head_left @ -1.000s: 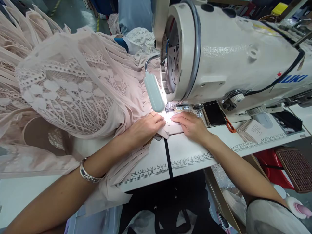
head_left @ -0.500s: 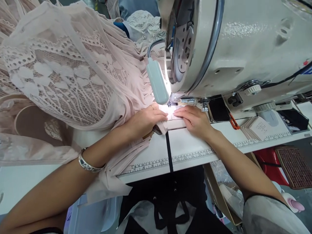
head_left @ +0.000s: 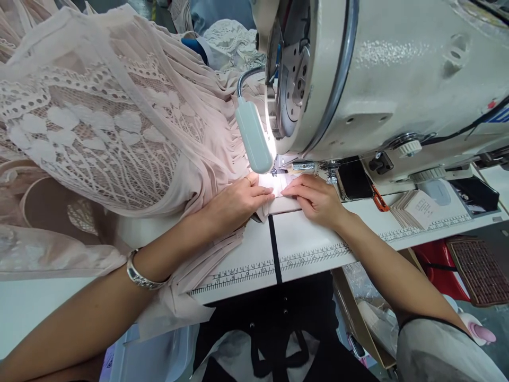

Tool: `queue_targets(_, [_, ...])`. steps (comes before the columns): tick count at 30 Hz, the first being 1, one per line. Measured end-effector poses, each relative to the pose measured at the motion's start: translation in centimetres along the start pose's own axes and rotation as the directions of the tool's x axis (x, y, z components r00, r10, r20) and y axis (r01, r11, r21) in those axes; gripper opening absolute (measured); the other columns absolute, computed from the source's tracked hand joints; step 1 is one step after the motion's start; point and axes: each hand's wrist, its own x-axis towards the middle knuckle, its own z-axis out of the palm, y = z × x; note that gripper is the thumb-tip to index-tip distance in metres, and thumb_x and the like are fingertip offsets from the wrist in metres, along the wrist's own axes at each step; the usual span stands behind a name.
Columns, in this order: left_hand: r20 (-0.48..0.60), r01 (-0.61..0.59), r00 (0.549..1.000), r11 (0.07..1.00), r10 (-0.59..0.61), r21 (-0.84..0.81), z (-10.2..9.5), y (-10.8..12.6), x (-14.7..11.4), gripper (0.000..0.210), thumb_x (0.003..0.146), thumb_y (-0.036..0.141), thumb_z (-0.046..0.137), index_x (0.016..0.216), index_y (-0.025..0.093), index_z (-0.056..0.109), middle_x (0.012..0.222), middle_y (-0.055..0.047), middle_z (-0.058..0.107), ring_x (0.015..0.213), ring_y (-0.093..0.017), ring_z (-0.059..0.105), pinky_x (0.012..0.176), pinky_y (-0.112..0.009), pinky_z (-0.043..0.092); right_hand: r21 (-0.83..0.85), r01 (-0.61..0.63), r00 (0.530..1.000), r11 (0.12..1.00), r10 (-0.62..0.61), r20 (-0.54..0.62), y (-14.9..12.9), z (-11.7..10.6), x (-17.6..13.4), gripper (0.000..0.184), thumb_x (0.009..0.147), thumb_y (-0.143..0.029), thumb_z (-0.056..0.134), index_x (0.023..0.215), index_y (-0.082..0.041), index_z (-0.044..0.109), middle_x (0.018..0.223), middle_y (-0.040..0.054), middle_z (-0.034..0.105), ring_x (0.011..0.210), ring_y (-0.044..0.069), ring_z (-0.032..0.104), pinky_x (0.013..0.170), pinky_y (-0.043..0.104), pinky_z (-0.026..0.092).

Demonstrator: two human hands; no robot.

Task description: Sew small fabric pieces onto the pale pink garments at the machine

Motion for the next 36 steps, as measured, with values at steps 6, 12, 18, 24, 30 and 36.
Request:
queue_targets(6, [-0.003, 0.017, 1.0, 0.999, -0.017, -0.043, -0.1, 0.3, 0.1, 0.036, 0.098, 0.002, 0.041, 0.114, 0.017, 0.07, 0.119, -0.01, 0.074, 0.108, -0.022, 0.063, 0.087, -0.036, 0.054, -0.008, 0.077, 0.996, 0.997, -0.077, 0.034, -0.2, -0.3, -0.1, 0.037, 0.092, -0.01, 0.044, 0.1, -0.027, 0.076, 0.098, 0.0027, 0.074, 0.1, 0.021, 0.064, 0.08, 0.037, 0.052])
queue_targets(12, [0.064, 0.044, 0.997, 0.999, -0.046, 0.026, 0.2, 0.1, -0.3, 0.04, 0.093, -0.002, 0.041, 0.124, 0.013, 0.062, 0.139, -0.017, 0.063, 0.131, -0.027, 0.058, 0.114, -0.051, 0.045, -0.094, 0.122, 0.992, 0.988, -0.12, 0.029, -0.3, -0.3, -0.2, 0.037, 0.094, -0.009, 0.046, 0.101, -0.028, 0.077, 0.107, 0.0037, 0.073, 0.104, 0.022, 0.063, 0.078, 0.036, 0.053])
queue_targets(18, [0.066, 0.059, 0.996, 0.998, -0.062, 0.038, 0.4, 0.0, -0.3, 0.047, 0.088, -0.007, 0.036, 0.124, 0.013, 0.06, 0.141, -0.019, 0.062, 0.126, -0.028, 0.062, 0.111, -0.057, 0.046, -0.102, 0.112, 0.99, 0.988, -0.101, 0.102, 0.1, -0.2, -0.4, 0.041, 0.094, -0.008, 0.045, 0.113, -0.028, 0.076, 0.12, 0.0018, 0.075, 0.11, 0.021, 0.065, 0.086, 0.038, 0.056])
queue_targets(24, [0.088, 0.097, 0.991, 0.995, -0.098, 0.021, 0.2, -0.2, 0.0, 0.048, 0.084, -0.008, 0.039, 0.118, 0.015, 0.063, 0.143, -0.016, 0.061, 0.127, -0.028, 0.061, 0.113, -0.059, 0.043, -0.102, 0.094, 0.99, 0.99, -0.082, 0.117, 0.2, -0.3, -0.5, 0.048, 0.09, -0.002, 0.049, 0.12, -0.029, 0.075, 0.125, 0.0024, 0.074, 0.115, 0.022, 0.065, 0.095, 0.04, 0.057])
queue_targets(30, [0.055, 0.124, 0.99, 0.99, -0.127, 0.064, 0.1, 0.0, 0.6, 0.047, 0.084, -0.009, 0.036, 0.11, 0.018, 0.064, 0.13, -0.011, 0.068, 0.12, -0.025, 0.064, 0.114, -0.059, 0.041, -0.177, 0.024, 0.99, 0.984, 0.002, 0.143, -0.4, -0.2, -0.2, 0.048, 0.091, -0.003, 0.046, 0.122, -0.028, 0.073, 0.13, 0.0023, 0.072, 0.122, 0.023, 0.063, 0.094, 0.04, 0.057])
queue_targets(36, [-0.04, 0.138, 0.99, 0.982, -0.134, 0.13, 0.4, 0.2, 0.8, 0.032, 0.093, -0.002, 0.04, 0.104, 0.015, 0.065, 0.118, -0.014, 0.069, 0.119, -0.028, 0.06, 0.104, -0.052, 0.047, -0.236, 0.0, 0.989, 0.972, 0.035, 0.144, -0.9, -0.1, 0.2, 0.049, 0.09, -0.003, 0.041, 0.122, -0.025, 0.071, 0.131, 0.0054, 0.071, 0.122, 0.026, 0.062, 0.09, 0.042, 0.057])
